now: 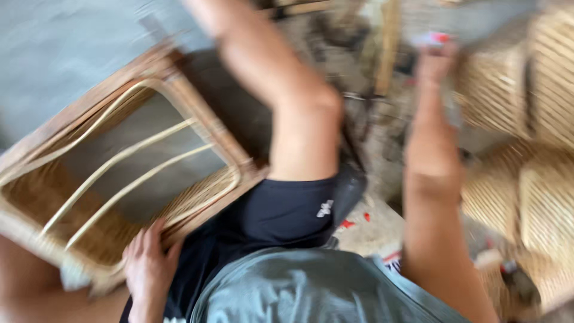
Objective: The person sits on the floor with a rectangular woven basket frame on their lap and weaves thin bamboo strips across its opening, pressing each strip into place. They apply glue from a squeeze bottle to the frame edge, tap the strips with a wooden mallet, and trim a strip end with a knife.
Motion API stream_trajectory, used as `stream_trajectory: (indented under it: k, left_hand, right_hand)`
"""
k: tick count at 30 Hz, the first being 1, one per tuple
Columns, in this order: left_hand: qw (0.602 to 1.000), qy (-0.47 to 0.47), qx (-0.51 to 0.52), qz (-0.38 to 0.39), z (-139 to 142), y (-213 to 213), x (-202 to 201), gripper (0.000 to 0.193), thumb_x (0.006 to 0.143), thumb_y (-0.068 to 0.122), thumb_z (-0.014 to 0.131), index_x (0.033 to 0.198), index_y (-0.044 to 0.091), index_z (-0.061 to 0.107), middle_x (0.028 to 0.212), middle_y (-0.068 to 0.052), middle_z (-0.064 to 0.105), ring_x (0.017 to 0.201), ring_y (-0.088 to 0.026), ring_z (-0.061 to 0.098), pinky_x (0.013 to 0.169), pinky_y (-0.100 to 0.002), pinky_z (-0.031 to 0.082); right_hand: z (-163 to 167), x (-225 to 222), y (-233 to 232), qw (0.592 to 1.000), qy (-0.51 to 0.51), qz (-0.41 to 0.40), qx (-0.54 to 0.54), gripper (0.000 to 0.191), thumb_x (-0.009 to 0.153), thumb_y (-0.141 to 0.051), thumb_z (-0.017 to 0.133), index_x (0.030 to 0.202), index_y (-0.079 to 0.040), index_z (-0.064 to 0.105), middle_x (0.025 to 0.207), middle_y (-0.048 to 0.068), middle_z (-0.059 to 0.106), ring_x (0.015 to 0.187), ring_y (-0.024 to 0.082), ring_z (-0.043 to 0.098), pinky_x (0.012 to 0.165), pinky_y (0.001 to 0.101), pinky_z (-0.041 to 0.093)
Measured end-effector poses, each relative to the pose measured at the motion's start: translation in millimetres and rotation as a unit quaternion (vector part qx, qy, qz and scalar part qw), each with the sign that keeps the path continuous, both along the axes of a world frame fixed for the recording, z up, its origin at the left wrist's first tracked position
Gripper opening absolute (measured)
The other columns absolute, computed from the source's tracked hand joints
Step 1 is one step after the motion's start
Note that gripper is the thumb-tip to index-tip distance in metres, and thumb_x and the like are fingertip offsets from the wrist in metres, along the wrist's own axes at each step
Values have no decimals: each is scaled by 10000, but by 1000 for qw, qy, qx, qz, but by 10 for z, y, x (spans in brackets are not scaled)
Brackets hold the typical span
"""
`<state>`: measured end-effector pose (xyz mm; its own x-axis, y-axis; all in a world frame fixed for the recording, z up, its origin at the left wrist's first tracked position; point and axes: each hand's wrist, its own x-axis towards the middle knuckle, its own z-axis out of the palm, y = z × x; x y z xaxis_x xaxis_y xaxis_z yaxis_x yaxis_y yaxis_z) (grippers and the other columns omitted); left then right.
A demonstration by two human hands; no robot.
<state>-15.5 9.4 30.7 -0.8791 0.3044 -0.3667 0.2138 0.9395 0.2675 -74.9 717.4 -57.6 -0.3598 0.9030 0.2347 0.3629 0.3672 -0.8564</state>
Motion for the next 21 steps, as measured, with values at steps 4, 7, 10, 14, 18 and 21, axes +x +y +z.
stream_trajectory:
  k: [4,7,10,14,18,21]
  left_hand:
    - [999,10,48,21,-9,53,-183,624,695,195,845,1273,97,633,1083,-133,689,1029,-354,656,891,-468,505]
    - [998,11,55,16,-4,21,-266,625,698,180,838,1277,76,627,1126,-139,692,1030,-353,643,883,-474,492]
    - [998,17,53,24,20,-10,-233,610,712,186,836,1276,85,628,1118,-133,688,1052,-350,641,904,-471,494]
    - [1000,-6,27,2,45,-34,-83,624,716,206,844,1294,105,632,1124,-126,697,1055,-342,655,897,-469,498]
    - [999,25,41,-21,26,-81,40,665,719,249,851,1316,69,620,1157,-149,707,1065,-344,675,905,-456,516]
    - [998,40,22,-31,4,-103,104,610,767,293,867,1283,72,628,1129,-152,710,1057,-328,691,940,-435,542]
  right_hand:
    - [-241,-106,-176,999,16,33,37,497,803,60,941,1188,-27,640,1140,94,713,1018,211,683,898,387,580]
    - [-321,101,-426,999,-15,15,47,384,965,13,783,1277,-56,570,1167,73,647,1053,181,651,901,348,602]
    - [-242,408,-654,979,161,65,-109,281,1017,-42,649,1297,-52,631,1228,81,697,1093,180,666,925,324,569]
    - [-83,900,-1009,987,-57,108,102,330,937,80,715,1224,-80,681,1098,-20,624,916,89,601,736,229,508]
    - [-70,1212,-1267,962,-169,112,181,157,988,-25,747,1134,-74,720,1014,123,709,908,271,711,796,366,567]
    - [-176,1352,-1326,931,-337,117,76,271,927,-213,824,1120,-63,709,1049,200,698,962,381,690,846,464,552]
